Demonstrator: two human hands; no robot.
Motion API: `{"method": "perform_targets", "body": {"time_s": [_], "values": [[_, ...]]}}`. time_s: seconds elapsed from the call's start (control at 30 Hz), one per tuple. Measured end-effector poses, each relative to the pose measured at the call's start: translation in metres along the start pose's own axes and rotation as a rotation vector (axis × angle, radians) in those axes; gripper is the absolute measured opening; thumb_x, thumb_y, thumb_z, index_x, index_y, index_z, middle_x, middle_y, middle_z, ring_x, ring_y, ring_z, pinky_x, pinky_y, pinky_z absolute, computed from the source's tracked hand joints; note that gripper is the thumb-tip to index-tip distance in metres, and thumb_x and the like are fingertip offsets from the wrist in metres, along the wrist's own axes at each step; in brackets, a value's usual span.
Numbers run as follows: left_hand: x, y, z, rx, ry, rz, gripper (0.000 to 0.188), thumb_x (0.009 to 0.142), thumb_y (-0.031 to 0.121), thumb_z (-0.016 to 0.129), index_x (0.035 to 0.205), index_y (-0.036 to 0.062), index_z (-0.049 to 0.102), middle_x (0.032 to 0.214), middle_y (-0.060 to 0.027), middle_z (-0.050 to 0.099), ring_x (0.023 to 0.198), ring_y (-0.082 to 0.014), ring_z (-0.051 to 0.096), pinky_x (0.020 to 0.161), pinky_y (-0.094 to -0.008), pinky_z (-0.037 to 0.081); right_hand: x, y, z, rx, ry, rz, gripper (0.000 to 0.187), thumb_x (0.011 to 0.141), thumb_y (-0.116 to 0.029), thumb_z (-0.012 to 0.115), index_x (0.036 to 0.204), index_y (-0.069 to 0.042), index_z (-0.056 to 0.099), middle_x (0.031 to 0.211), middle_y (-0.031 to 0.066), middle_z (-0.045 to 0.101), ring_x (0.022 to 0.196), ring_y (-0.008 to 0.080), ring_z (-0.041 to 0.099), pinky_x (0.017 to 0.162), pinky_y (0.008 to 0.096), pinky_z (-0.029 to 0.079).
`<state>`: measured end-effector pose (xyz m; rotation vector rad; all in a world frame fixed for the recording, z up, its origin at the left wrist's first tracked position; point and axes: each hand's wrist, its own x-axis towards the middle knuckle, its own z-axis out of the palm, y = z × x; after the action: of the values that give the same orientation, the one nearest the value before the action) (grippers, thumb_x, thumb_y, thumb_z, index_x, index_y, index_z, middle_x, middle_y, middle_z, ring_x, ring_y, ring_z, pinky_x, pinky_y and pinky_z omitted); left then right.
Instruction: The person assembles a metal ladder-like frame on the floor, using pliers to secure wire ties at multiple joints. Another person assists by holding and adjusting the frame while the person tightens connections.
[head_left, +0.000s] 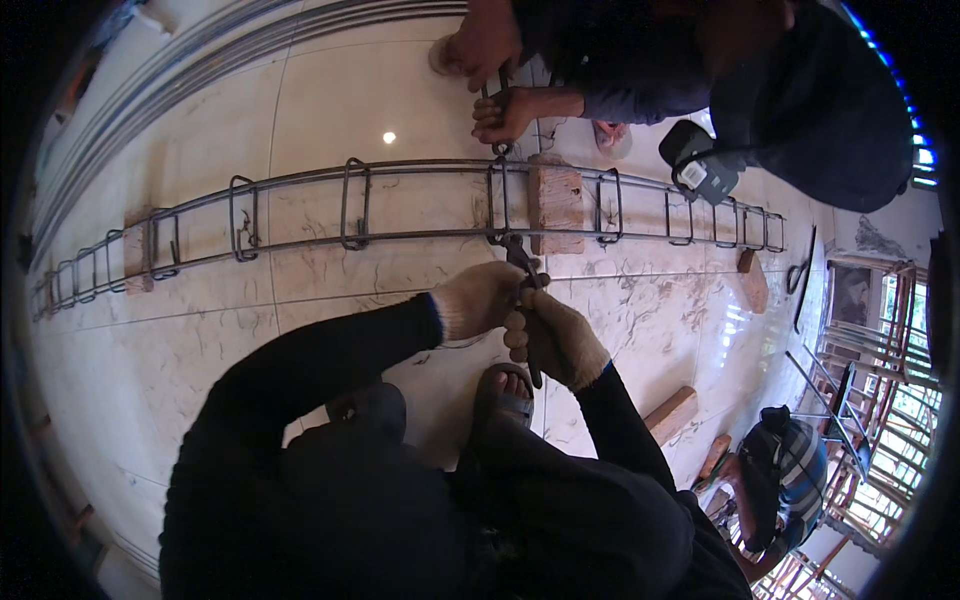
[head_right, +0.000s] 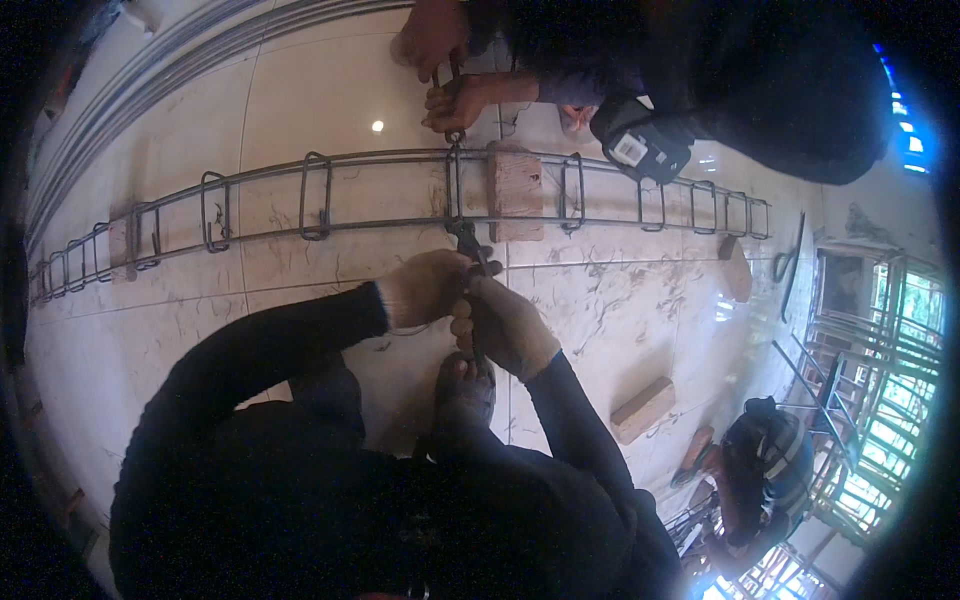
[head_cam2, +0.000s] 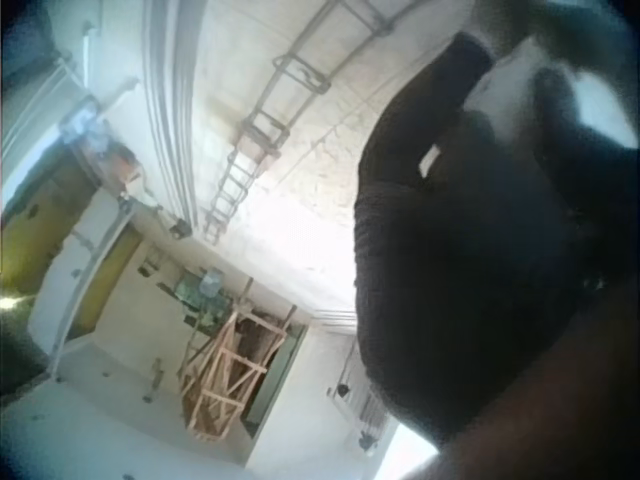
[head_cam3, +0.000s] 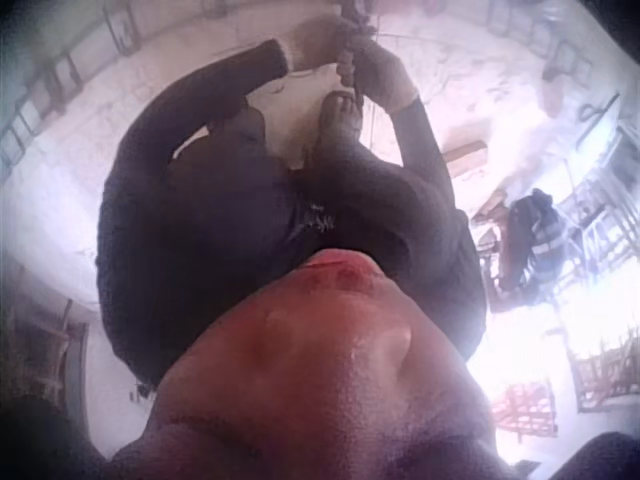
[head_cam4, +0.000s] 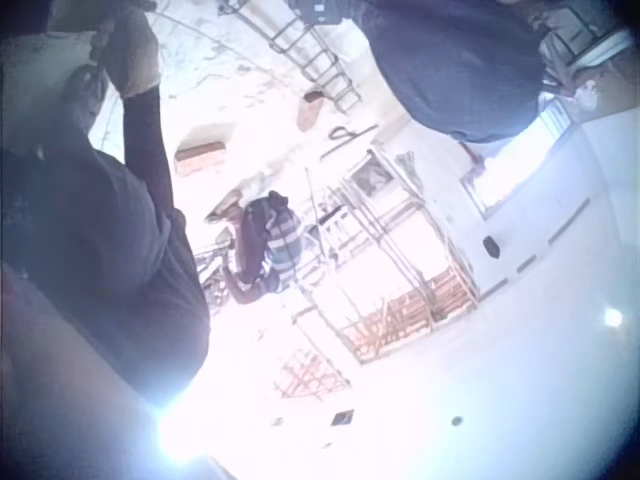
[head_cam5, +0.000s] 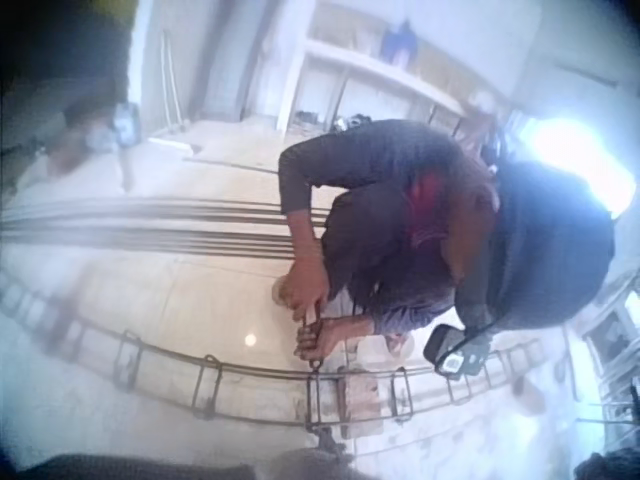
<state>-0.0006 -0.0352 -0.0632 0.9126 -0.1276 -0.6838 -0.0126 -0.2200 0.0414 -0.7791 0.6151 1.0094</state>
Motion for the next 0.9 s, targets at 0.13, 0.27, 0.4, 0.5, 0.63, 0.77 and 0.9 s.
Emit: {"method": "perform_targets", "body": {"time_s": [0.13,0.27,0.4,0.5,0.63,0.77,0.9], "values": [[0.030,0.008,0.054,-0.544,0.540,-0.195,0.042,0.110,0.047,0.053,0.096,0.0081,0.062,0.080,-0.0048,0.064,0.062,-0.0174,0.059,0.058,-0.0330,0.050,-0.008,-0.004,-0.002,-0.654,0.164,-0.017,0.034,0.100,-0.024,0.069,0.127,-0.008,0.057,0.104,0.0088,0.068,0.090,0.0194,0.068,0.076,0.0379,0.056],[0.049,-0.020,0.060,-0.404,0.679,-0.087,0.050,0.108,0.054,0.055,0.091,0.0080,0.061,0.072,-0.0018,0.060,0.060,-0.0148,0.056,0.055,-0.0337,0.046,-0.031,-0.005,0.039,-1.473,0.515,-0.067,0.057,0.088,-0.020,0.081,0.134,-0.001,0.052,0.113,0.0193,0.070,0.101,0.0322,0.073,0.083,0.0460,0.059],[0.067,-0.012,0.076,-0.500,0.842,-0.046,0.053,0.108,0.057,0.054,0.089,0.0083,0.062,0.070,-0.0011,0.060,0.060,-0.0147,0.056,0.055,-0.0336,0.044,-0.027,0.003,0.059,-2.044,0.835,-0.121,0.063,0.084,-0.016,0.078,0.136,-0.001,0.046,0.116,0.0258,0.067,0.106,0.0459,0.069,0.087,0.0552,0.056],[0.059,-0.008,0.075,-0.412,0.817,-0.106,0.055,0.105,0.060,0.058,0.092,0.0069,0.063,0.072,-0.0013,0.060,0.063,-0.0162,0.055,0.058,-0.0339,0.044,-0.016,0.006,0.041,-2.075,0.973,-0.079,0.055,0.085,-0.011,0.074,0.133,-0.002,0.050,0.108,0.0229,0.069,0.099,0.0438,0.071,0.087,0.0534,0.056],[0.044,-0.008,0.061,-0.258,0.594,-0.134,0.056,0.098,0.061,0.067,0.106,0.0061,0.064,0.091,-0.0057,0.066,0.080,-0.0140,0.059,0.072,-0.0329,0.049,-0.026,-0.015,0.001,-1.036,0.469,-0.002,0.028,0.090,-0.006,0.063,0.117,-0.003,0.058,0.081,0.0035,0.059,0.064,0.0181,0.058,0.057,0.0327,0.046],[0.029,-0.019,0.038,-0.373,0.318,-0.261,0.051,0.097,0.056,0.067,0.110,0.0070,0.065,0.094,-0.0040,0.065,0.080,-0.0135,0.058,0.073,-0.0325,0.049,-0.027,-0.009,-0.002,-0.156,0.100,0.148,0.036,0.093,-0.005,0.064,0.128,-0.001,0.057,0.080,-0.0034,0.050,0.057,0.0088,0.042,0.051,0.0259,0.033],[0.027,-0.007,0.038,-0.311,0.333,-0.242,0.048,0.095,0.052,0.066,0.104,0.0052,0.070,0.092,-0.0025,0.065,0.082,-0.0144,0.058,0.074,-0.0325,0.048,-0.025,-0.011,0.020,-0.726,0.451,0.099,0.031,0.098,-0.013,0.067,0.125,0.001,0.060,0.087,0.0052,0.064,0.068,0.0133,0.063,0.059,0.0299,0.052]]}}
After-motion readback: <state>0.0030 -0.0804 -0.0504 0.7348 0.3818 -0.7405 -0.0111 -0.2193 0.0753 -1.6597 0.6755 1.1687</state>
